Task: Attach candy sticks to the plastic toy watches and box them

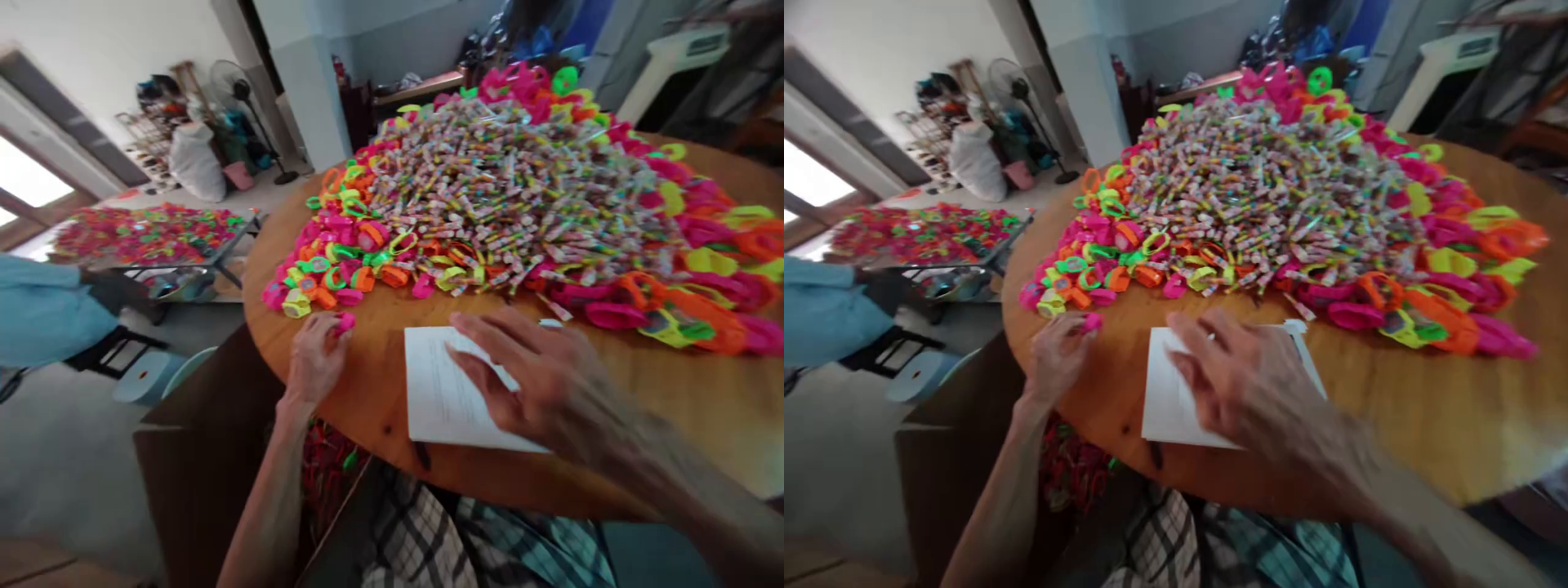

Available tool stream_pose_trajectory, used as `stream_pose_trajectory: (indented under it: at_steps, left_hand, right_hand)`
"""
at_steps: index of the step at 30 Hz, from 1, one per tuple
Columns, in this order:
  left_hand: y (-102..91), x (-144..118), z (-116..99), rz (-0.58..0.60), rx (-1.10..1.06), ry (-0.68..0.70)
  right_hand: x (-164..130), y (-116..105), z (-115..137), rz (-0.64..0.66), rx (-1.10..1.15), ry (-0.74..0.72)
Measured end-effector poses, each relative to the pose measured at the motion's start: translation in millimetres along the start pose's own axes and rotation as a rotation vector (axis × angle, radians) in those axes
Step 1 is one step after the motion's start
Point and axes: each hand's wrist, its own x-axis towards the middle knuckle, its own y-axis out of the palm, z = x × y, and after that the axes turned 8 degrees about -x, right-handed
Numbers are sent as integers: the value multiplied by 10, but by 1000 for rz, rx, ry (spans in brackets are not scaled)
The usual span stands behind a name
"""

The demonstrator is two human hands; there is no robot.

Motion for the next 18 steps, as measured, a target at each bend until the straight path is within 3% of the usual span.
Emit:
stream_pose_trajectory:
  at_steps: [3, 5, 9, 12, 14, 18]
  left_hand:
    - [67, 19, -97, 8, 5, 68]
    - [76, 2, -124, 2, 10, 90]
    - [68, -50, -115, -22, -1, 103]
    - [76, -63, -101, -49, -60, 84]
    - [88, -69, -119, -83, -165, 20]
    - [118, -65, -161, -143, -429, -240]
  right_hand:
    - [338, 408, -275, 121, -80, -49]
    - [485, 570, -415, 156, -99, -3]
    - [779, 660, -518, 180, -251, 153]
    - [983, 727, -536, 192, -330, 168]
    - [1058, 795, -553, 205, -345, 133]
    - [1112, 914, -599, 268, -398, 32]
